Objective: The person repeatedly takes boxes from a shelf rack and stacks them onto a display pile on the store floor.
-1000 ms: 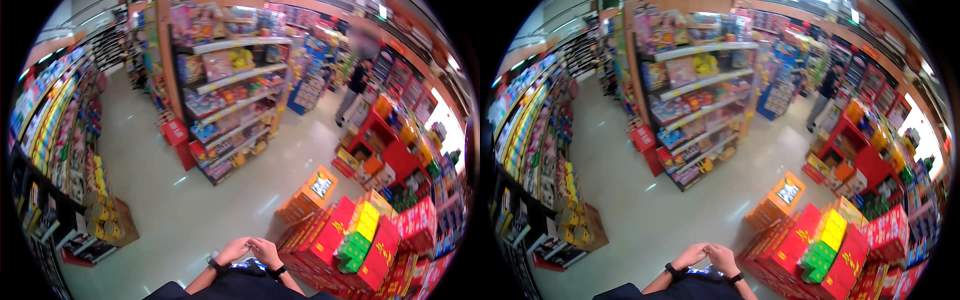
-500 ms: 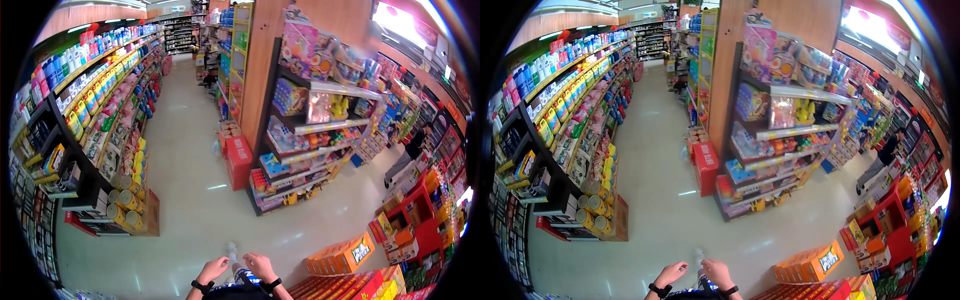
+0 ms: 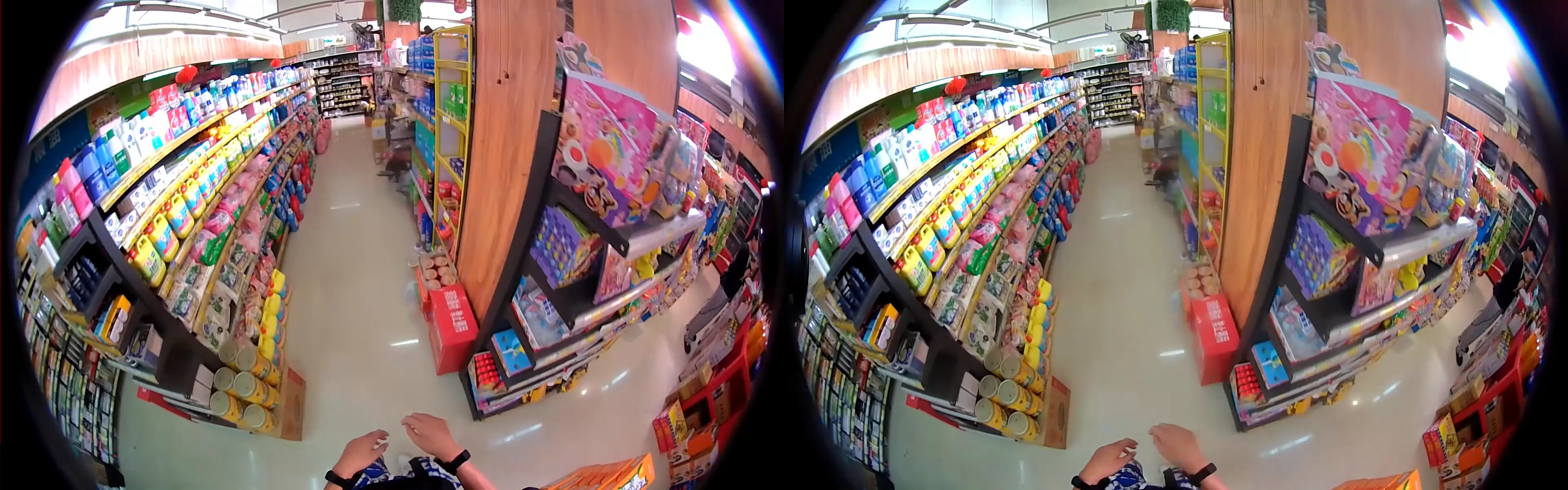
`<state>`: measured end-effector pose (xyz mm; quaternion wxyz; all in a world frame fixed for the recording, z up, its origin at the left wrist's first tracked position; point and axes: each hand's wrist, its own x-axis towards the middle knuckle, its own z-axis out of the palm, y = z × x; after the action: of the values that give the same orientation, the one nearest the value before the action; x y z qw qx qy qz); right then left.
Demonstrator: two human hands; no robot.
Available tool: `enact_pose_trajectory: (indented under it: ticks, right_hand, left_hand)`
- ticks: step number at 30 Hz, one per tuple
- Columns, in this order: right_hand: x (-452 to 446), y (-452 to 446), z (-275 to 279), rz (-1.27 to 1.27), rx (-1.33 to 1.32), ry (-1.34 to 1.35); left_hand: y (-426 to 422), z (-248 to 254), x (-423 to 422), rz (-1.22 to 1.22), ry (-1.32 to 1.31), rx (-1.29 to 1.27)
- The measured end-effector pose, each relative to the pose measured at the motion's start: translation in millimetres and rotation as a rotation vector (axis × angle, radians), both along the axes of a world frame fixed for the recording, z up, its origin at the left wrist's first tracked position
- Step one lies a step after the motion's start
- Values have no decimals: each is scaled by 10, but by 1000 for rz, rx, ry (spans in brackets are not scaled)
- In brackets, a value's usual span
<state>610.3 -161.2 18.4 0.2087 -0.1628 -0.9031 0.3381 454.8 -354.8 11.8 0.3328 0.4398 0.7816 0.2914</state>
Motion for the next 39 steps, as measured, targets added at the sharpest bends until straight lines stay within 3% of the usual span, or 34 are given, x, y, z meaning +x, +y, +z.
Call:
enact_pose_trajectory:
  ticks: [4,5,9,11,13,18,24,25,26,32,35,38,39]
  right_hand:
    - [-525,444,228,41,-54,-5]
    - [-638,556,216,46,-64,-20]
    - [-1162,1059,41,41,-40,-77]
    - [-1446,1352,-19,19,-16,-107]
    - [-1770,1695,-50,-15,12,-119]
    - [-2538,2466,345,-124,45,-153]
    - [-3156,3303,329,-264,45,-92]
    - [-3258,3430,295,-286,88,-95]
    - [-3348,3572,197,-325,102,-111]
    - [-4076,4513,401,-397,-18,-145]
    - [-4485,5184,427,-455,104,-46]
    - [-4858,5687,632,-493,217,-42]
    - [-4975,5863,654,-506,215,-32]
  left_hand:
    - [413,-100,-512,45,-139,90]
    - [506,-486,-672,9,-70,100]
    - [1091,-766,-1302,-55,-252,123]
    - [1454,-787,-1702,-112,-196,164]
    - [1866,-351,-2076,-111,-229,150]
    - [2864,1,-3098,-141,-85,223]
    - [3729,92,-3994,-150,-66,352]
    - [3834,200,-4094,-146,-67,254]
    - [3957,-78,-4240,-150,-156,281]
    - [4839,-522,-5044,-287,-154,208]
    - [5487,-162,-5516,-320,-56,122]
    - [6131,289,-5907,-366,96,205]
    - [6329,494,-6003,-357,19,225]
